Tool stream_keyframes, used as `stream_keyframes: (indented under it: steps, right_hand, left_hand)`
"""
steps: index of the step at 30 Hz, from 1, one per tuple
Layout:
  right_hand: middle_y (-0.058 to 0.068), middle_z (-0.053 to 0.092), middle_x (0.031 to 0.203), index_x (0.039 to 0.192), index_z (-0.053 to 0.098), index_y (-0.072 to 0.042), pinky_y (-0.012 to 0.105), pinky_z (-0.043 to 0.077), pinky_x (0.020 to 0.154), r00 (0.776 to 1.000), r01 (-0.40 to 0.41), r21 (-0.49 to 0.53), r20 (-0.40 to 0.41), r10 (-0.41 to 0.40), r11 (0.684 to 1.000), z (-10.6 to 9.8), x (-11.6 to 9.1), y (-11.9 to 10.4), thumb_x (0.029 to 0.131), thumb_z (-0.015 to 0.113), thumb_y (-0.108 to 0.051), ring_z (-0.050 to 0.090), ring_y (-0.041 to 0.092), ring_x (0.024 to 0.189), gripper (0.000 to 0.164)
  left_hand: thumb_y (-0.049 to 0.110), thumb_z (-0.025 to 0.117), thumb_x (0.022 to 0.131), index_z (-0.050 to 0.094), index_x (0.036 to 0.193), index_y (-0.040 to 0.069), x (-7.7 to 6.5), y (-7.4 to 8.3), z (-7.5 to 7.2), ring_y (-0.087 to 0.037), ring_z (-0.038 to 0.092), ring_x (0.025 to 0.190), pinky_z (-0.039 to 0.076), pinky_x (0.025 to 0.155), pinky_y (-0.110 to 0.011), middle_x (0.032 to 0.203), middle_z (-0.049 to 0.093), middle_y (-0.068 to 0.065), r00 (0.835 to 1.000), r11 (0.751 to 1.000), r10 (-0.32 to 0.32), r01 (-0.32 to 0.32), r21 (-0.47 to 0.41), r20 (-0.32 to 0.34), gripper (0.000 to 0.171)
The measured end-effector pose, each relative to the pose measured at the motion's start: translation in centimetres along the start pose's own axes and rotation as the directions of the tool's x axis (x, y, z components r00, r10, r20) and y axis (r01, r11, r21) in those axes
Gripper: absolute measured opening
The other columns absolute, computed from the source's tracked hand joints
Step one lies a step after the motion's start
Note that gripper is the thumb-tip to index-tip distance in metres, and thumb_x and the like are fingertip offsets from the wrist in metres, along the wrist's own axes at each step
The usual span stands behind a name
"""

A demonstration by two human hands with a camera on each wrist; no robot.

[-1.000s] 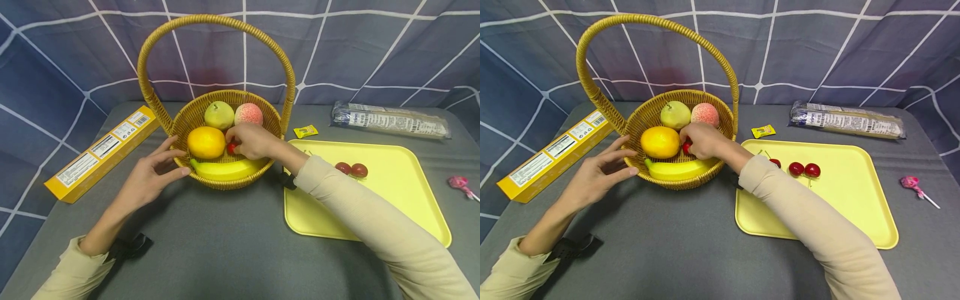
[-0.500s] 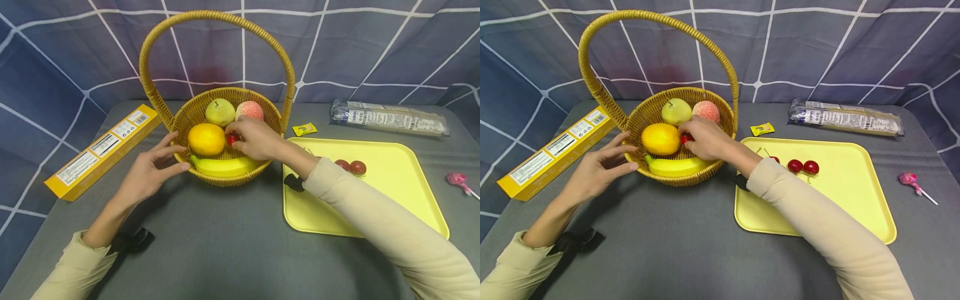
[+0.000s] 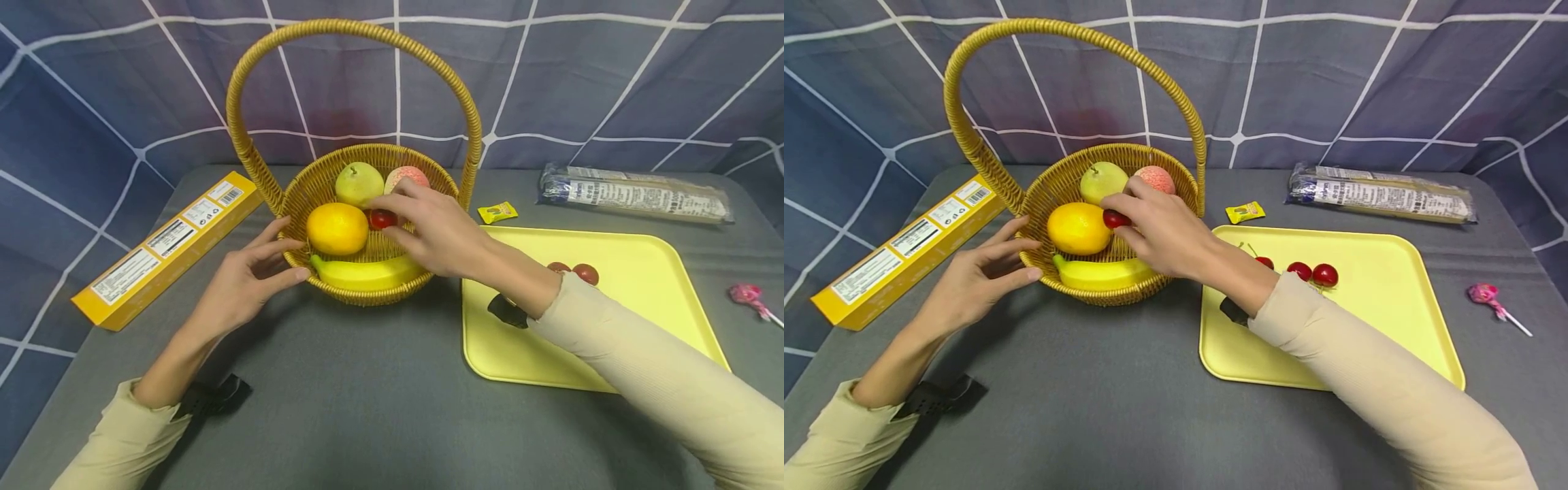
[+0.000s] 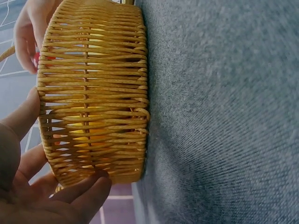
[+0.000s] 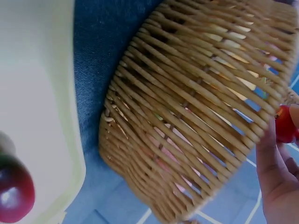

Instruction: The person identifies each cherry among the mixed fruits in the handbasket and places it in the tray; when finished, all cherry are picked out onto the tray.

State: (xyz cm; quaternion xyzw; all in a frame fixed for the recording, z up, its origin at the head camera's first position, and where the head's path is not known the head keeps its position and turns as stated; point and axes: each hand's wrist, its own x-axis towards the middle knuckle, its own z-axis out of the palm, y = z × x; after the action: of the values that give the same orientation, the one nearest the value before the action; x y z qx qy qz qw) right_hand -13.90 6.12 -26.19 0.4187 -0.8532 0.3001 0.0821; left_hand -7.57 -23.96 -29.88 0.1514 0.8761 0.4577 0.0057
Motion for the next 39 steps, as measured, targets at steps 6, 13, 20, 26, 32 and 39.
stream_keyframes:
  steps: [6,13,20,26,32,39]
  right_hand:
    - [0.005,0.059,0.103,0.120,0.068,-0.006,0.029,0.049,0.066,0.998,0.012,0.051,-0.060,-0.009,0.999,-1.5,-2.6,-0.1,0.091,0.068,-0.008,0.055,0.015,0.076,0.029]
    - [-0.002,0.061,0.104,0.122,0.068,-0.007,0.023,0.054,0.063,0.998,-0.030,0.093,-0.054,0.035,0.995,-3.1,-5.8,0.0,0.091,0.070,-0.006,0.057,0.007,0.084,0.030]
    - [-0.006,0.063,0.101,0.124,0.065,-0.009,0.024,0.052,0.059,0.995,-0.102,0.085,-0.007,0.103,0.991,-4.4,-8.8,0.3,0.088,0.074,-0.003,0.061,0.006,0.084,0.038]
    - [-0.013,0.064,0.097,0.111,0.068,-0.017,0.022,0.053,0.064,0.984,-0.180,0.092,0.031,0.177,0.979,-5.2,-11.5,1.1,0.084,0.078,-0.003,0.062,0.003,0.079,0.032]
    - [-0.014,0.067,0.102,0.114,0.069,-0.016,0.024,0.054,0.064,0.969,-0.226,0.079,0.122,0.216,0.971,-5.6,-13.8,2.3,0.084,0.077,-0.001,0.061,0.004,0.083,0.034]
    - [-0.014,0.066,0.100,0.110,0.071,-0.015,0.028,0.053,0.067,0.943,-0.272,-0.021,0.196,0.270,0.962,-5.6,-15.7,3.6,0.083,0.079,-0.005,0.061,0.005,0.084,0.030]
  left_hand:
    - [0.015,0.073,0.092,0.064,0.128,0.001,0.0,0.0,0.1,-0.031,0.040,0.137,0.042,0.105,-0.022,0.159,0.030,-0.004,1.000,1.000,-0.007,0.007,0.005,0.005,0.040]
    - [0.017,0.073,0.092,0.064,0.129,0.002,0.0,0.0,0.0,-0.029,0.042,0.136,0.043,0.106,-0.033,0.159,0.030,-0.003,1.000,1.000,-0.017,0.017,0.019,0.007,0.041]
    - [0.017,0.073,0.092,0.064,0.128,0.002,0.0,-0.1,-0.1,-0.028,0.044,0.135,0.043,0.105,-0.030,0.159,0.030,-0.003,1.000,1.000,-0.019,0.019,0.020,0.003,0.041]
    - [0.017,0.073,0.092,0.064,0.128,0.003,0.0,-0.1,0.0,-0.029,0.044,0.135,0.043,0.105,-0.030,0.159,0.030,-0.003,1.000,1.000,-0.015,0.015,0.021,0.004,0.040]
    - [0.017,0.073,0.092,0.064,0.128,0.002,0.0,0.0,0.0,-0.030,0.043,0.135,0.043,0.105,-0.030,0.159,0.030,-0.003,1.000,1.000,-0.013,0.013,0.023,0.004,0.040]
    - [0.017,0.073,0.092,0.064,0.128,0.002,-0.1,0.0,0.0,-0.029,0.043,0.136,0.043,0.105,-0.032,0.159,0.030,-0.004,1.000,1.000,-0.015,0.015,0.017,0.008,0.040]
